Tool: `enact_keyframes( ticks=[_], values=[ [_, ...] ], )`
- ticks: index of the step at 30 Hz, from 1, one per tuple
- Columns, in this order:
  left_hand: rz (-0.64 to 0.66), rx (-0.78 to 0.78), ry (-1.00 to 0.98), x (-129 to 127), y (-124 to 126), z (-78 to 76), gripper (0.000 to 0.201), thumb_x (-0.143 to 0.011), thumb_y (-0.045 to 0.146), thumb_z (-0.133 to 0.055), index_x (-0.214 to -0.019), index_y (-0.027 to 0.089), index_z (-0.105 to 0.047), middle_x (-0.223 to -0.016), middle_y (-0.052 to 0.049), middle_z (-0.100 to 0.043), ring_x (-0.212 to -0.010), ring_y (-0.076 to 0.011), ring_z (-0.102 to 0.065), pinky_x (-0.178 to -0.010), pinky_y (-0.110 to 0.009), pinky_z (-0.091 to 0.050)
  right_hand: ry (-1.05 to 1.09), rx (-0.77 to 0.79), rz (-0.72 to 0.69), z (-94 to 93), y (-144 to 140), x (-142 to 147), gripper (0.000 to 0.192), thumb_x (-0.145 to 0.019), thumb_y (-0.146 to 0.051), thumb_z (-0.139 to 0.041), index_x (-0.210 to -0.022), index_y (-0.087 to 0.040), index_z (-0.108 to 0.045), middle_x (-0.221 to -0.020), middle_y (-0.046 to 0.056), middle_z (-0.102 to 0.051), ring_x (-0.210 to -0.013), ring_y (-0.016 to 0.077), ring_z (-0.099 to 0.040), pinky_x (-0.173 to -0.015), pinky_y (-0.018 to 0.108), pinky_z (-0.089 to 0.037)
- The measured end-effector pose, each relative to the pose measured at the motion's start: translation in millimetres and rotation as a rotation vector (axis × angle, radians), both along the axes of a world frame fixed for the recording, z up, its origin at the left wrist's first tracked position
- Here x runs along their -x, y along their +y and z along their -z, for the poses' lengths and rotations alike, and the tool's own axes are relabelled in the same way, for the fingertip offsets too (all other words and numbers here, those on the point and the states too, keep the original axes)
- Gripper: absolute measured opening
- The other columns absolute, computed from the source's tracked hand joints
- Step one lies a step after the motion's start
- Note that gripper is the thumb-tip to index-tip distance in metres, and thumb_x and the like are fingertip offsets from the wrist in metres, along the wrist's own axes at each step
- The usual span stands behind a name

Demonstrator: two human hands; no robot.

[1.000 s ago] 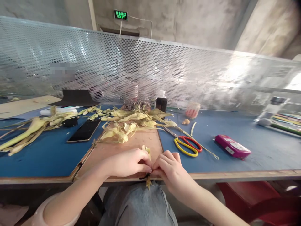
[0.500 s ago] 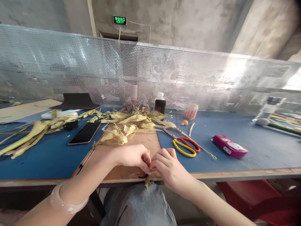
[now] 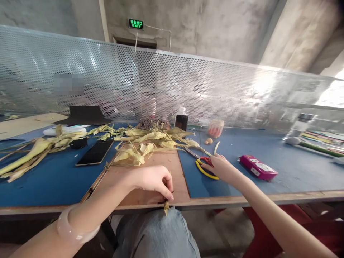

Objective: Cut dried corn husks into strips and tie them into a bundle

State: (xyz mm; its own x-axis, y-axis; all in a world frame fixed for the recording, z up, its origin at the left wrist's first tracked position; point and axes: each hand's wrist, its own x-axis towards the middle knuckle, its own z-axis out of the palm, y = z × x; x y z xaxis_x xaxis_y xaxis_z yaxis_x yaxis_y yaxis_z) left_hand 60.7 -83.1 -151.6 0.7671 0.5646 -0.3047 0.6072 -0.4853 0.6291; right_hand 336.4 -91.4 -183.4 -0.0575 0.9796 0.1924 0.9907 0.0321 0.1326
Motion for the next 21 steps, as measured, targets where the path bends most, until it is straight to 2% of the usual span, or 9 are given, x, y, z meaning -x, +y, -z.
enact_keyframes(
  ticks=[3,6,10,13,15,18,19,21],
  values=[
    [0.004,-0.035,0.02,-2.0,1.5,-0.9,0.023,-0.064,0.038,-0.071,-0.074,0.018,-0.068,-0.073,0.0,-0.066,-0.065,-0.0125,-0.055,-0.054,-0.021,-0.036,0.073,0.173,0.02,-10.5,6.2,-2.8,0.042,-0.088,-0.044,-0.045,-0.061,-0.015,-0.058,-0.063,0.007,-0.058,-0.061,0.018,-0.054,-0.053,0.027,-0.032],
    [0.014,-0.054,0.036,-4.0,1.8,-2.9,0.024,-0.065,0.039,-0.069,-0.075,0.018,-0.069,-0.072,0.0,-0.066,-0.066,-0.0131,-0.055,-0.053,-0.022,-0.036,0.108,0.293,0.041,-18.6,11.2,0.5,0.032,-0.08,-0.038,-0.054,-0.057,-0.015,-0.056,-0.057,0.005,-0.056,-0.054,0.0157,-0.052,-0.047,0.026,-0.027],
    [0.005,-0.056,0.029,-3.9,1.3,-3.6,0.024,-0.066,0.04,-0.069,-0.076,0.018,-0.069,-0.072,0.0,-0.066,-0.066,-0.0132,-0.056,-0.053,-0.021,-0.036,0.108,0.35,0.056,-27.4,9.5,2.1,0.017,-0.068,-0.025,-0.061,-0.056,-0.014,-0.057,-0.06,0.007,-0.06,-0.053,0.016,-0.055,-0.045,0.025,-0.029],
    [0.0,-0.05,0.0,-2.5,1.8,-1.7,0.025,-0.066,0.04,-0.069,-0.078,0.018,-0.07,-0.073,0.0,-0.067,-0.066,-0.013,-0.056,-0.053,-0.02,-0.037,0.093,0.257,0.107,-30.1,-7.9,-3.4,0.012,-0.071,-0.022,-0.055,-0.064,-0.013,-0.06,-0.069,0.011,-0.064,-0.061,0.0196,-0.059,-0.049,0.026,-0.033],
    [0.0,-0.037,-0.021,-1.4,2.8,0.2,0.025,-0.066,0.04,-0.069,-0.078,0.018,-0.07,-0.074,0.0,-0.068,-0.067,-0.0132,-0.057,-0.054,-0.02,-0.037,0.104,0.06,0.169,-24.2,-29.2,-9.0,0.013,-0.072,-0.024,-0.055,-0.077,-0.013,-0.06,-0.078,0.012,-0.065,-0.068,0.0223,-0.061,-0.054,0.026,-0.037],
    [0.012,0.0,-0.042,0.6,5.4,3.3,0.025,-0.065,0.039,-0.071,-0.077,0.018,-0.07,-0.075,-0.001,-0.068,-0.068,-0.0134,-0.057,-0.055,-0.02,-0.037,0.268,-0.157,0.22,0.6,-73.0,-13.0,0.029,-0.076,-0.04,-0.055,-0.091,-0.016,-0.057,-0.083,0.01,-0.067,-0.072,0.0232,-0.062,-0.059,0.028,-0.042],
    [0.017,0.014,-0.046,1.5,6.7,4.1,0.024,-0.064,0.039,-0.071,-0.076,0.018,-0.07,-0.075,-0.001,-0.068,-0.068,-0.0132,-0.057,-0.055,-0.02,-0.037,0.346,-0.172,0.207,12.2,-89.4,-11.4,0.033,-0.076,-0.046,-0.054,-0.092,-0.017,-0.057,-0.08,0.008,-0.066,-0.068,0.0216,-0.062,-0.059,0.028,-0.044],
    [0.036,0.054,-0.048,3.3,9.6,5.3,0.024,-0.064,0.04,-0.072,-0.075,0.018,-0.07,-0.075,-0.001,-0.068,-0.067,-0.0127,-0.056,-0.055,-0.02,-0.038,0.509,-0.096,0.131,36.5,-122.0,-2.8,0.031,-0.075,-0.048,-0.055,-0.087,-0.019,-0.057,-0.065,0.003,-0.063,-0.057,0.0178,-0.059,-0.053,0.025,-0.044]
  ],
)
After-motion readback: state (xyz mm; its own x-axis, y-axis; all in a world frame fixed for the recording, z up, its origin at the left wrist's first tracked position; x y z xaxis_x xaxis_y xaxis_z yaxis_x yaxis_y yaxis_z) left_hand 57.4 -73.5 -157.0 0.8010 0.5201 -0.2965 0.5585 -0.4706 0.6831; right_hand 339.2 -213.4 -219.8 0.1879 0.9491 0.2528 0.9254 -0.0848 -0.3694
